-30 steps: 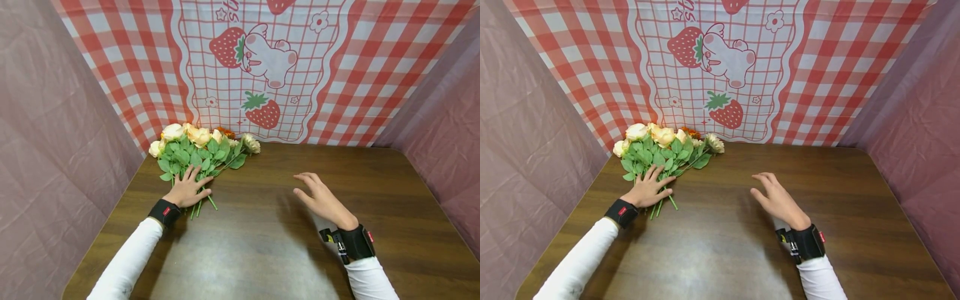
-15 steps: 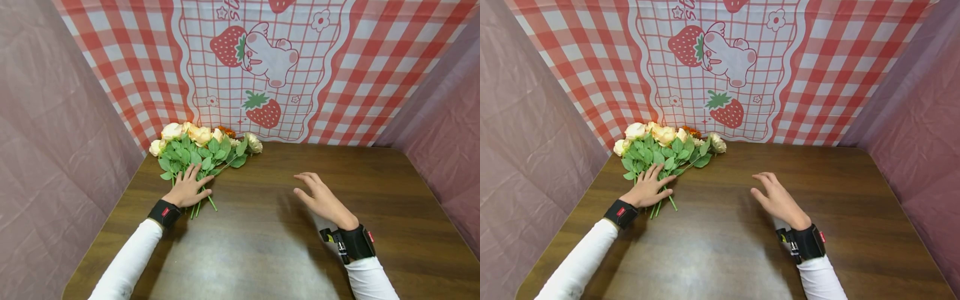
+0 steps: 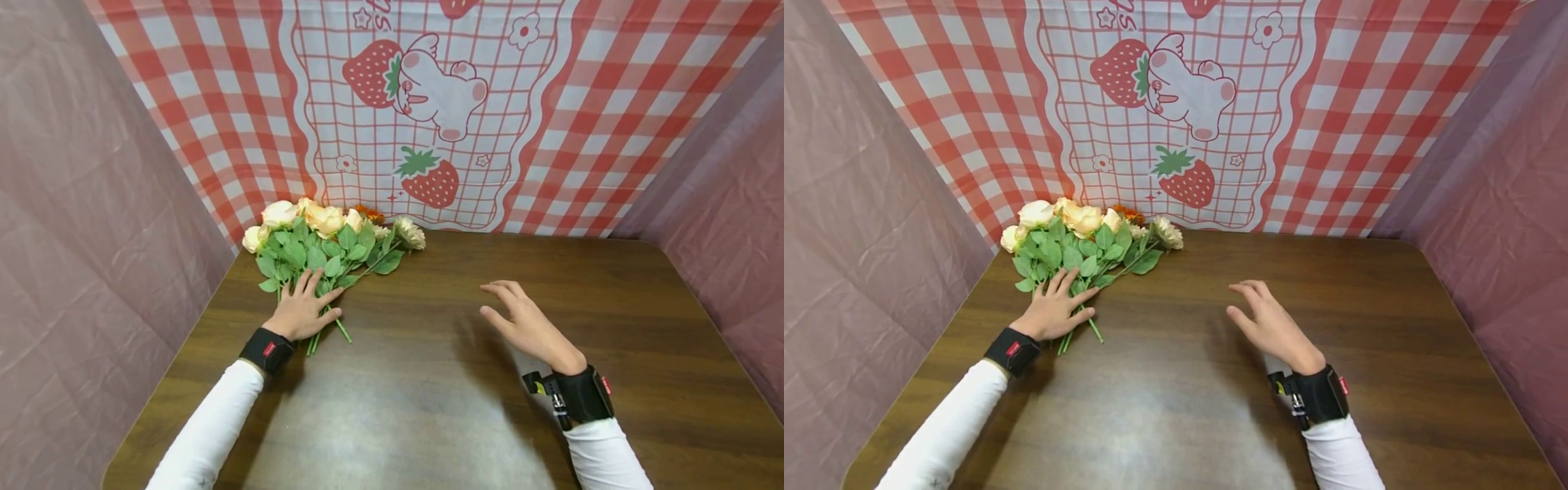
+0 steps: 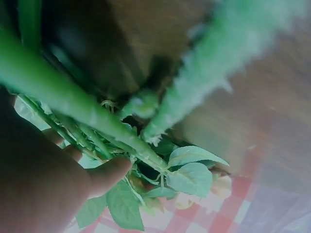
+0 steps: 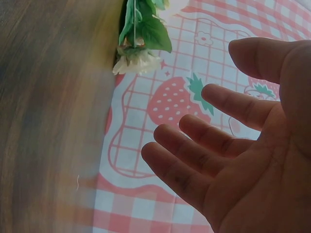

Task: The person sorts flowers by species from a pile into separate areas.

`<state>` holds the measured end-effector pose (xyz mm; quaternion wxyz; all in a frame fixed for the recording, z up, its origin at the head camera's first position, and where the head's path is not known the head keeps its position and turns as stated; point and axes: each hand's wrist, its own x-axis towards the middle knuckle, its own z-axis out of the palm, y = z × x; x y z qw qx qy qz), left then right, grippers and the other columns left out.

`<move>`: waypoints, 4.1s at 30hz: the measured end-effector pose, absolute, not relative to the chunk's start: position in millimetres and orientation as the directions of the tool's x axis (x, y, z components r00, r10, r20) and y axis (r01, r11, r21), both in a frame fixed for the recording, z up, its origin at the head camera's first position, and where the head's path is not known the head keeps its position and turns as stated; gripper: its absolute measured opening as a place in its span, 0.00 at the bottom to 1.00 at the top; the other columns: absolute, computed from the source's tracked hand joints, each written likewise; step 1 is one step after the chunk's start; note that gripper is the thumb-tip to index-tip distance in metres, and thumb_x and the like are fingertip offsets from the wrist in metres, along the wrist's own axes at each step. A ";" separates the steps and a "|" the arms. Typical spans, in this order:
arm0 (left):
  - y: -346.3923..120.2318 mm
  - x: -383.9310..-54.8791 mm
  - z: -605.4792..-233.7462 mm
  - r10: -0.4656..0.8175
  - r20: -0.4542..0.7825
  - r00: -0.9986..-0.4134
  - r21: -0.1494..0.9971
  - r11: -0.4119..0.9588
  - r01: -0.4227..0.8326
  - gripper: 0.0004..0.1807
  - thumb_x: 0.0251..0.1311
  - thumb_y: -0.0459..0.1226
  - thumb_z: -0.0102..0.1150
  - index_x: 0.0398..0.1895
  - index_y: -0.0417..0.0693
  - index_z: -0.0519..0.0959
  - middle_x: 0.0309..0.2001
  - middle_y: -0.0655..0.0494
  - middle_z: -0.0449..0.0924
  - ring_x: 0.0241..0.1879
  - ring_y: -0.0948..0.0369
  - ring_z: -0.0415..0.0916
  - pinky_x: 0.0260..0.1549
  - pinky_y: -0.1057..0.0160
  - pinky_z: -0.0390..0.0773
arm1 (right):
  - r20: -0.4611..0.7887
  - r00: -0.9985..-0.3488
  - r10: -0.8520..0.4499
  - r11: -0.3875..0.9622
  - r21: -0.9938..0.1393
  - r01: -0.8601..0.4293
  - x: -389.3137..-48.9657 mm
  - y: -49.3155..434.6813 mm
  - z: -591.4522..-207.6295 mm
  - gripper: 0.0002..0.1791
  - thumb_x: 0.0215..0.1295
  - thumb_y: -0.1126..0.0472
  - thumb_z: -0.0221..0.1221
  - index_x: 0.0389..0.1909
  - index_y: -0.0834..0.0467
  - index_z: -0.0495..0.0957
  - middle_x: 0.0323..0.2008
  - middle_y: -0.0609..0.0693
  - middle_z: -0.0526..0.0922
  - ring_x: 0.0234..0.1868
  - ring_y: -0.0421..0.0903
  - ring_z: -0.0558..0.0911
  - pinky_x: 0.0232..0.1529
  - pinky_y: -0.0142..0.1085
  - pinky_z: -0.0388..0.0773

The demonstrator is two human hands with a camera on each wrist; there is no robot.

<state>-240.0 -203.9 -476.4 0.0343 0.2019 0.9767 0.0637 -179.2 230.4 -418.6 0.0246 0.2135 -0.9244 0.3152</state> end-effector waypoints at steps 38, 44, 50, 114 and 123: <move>-139.5 -261.3 -466.9 0.304 0.220 -0.927 0.086 0.940 0.329 0.03 0.60 0.26 0.57 0.37 0.33 0.77 0.34 0.37 0.78 0.31 0.40 0.82 0.27 0.44 0.81 | 0.194 -0.903 -0.384 0.700 -0.576 -0.421 -178.2 237.4 -414.8 0.24 0.75 0.55 0.54 0.66 0.64 0.69 0.64 0.64 0.65 0.65 0.61 0.67 0.61 0.59 0.65; -144.5 -259.7 -468.0 0.358 0.318 -0.878 0.135 0.899 0.416 0.03 0.60 0.23 0.57 0.34 0.31 0.73 0.31 0.37 0.75 0.26 0.41 0.80 0.24 0.47 0.80 | 0.194 -0.902 -0.386 0.704 -0.571 -0.424 -180.1 237.2 -412.5 0.24 0.75 0.56 0.54 0.65 0.64 0.69 0.64 0.65 0.66 0.65 0.62 0.67 0.62 0.59 0.65; -145.6 -259.7 -465.2 0.338 0.382 -0.860 0.265 0.852 0.452 0.03 0.68 0.27 0.52 0.35 0.34 0.72 0.31 0.39 0.74 0.29 0.43 0.79 0.27 0.48 0.80 | 0.189 -0.903 -0.386 0.704 -0.572 -0.421 -181.4 237.8 -413.0 0.24 0.75 0.55 0.54 0.66 0.64 0.69 0.64 0.65 0.65 0.65 0.62 0.67 0.61 0.60 0.66; -36.7 -185.5 -398.3 0.439 0.425 -0.791 0.834 0.150 0.531 0.04 0.68 0.31 0.59 0.39 0.39 0.75 0.31 0.47 0.80 0.27 0.48 0.80 0.26 0.60 0.82 | 0.424 -0.812 -0.402 0.246 -0.804 -0.542 -143.0 162.2 -425.3 0.24 0.67 0.71 0.60 0.63 0.61 0.69 0.40 0.56 0.84 0.39 0.41 0.84 0.36 0.34 0.82; -29.4 -188.0 -404.0 0.441 0.475 -0.762 0.763 0.225 0.606 0.04 0.66 0.33 0.61 0.40 0.43 0.77 0.33 0.52 0.80 0.32 0.65 0.76 0.29 0.64 0.79 | 0.362 -0.868 -0.339 0.134 -0.895 -0.426 -145.2 158.8 -424.8 0.23 0.66 0.72 0.61 0.60 0.65 0.68 0.36 0.60 0.84 0.35 0.40 0.85 0.31 0.37 0.83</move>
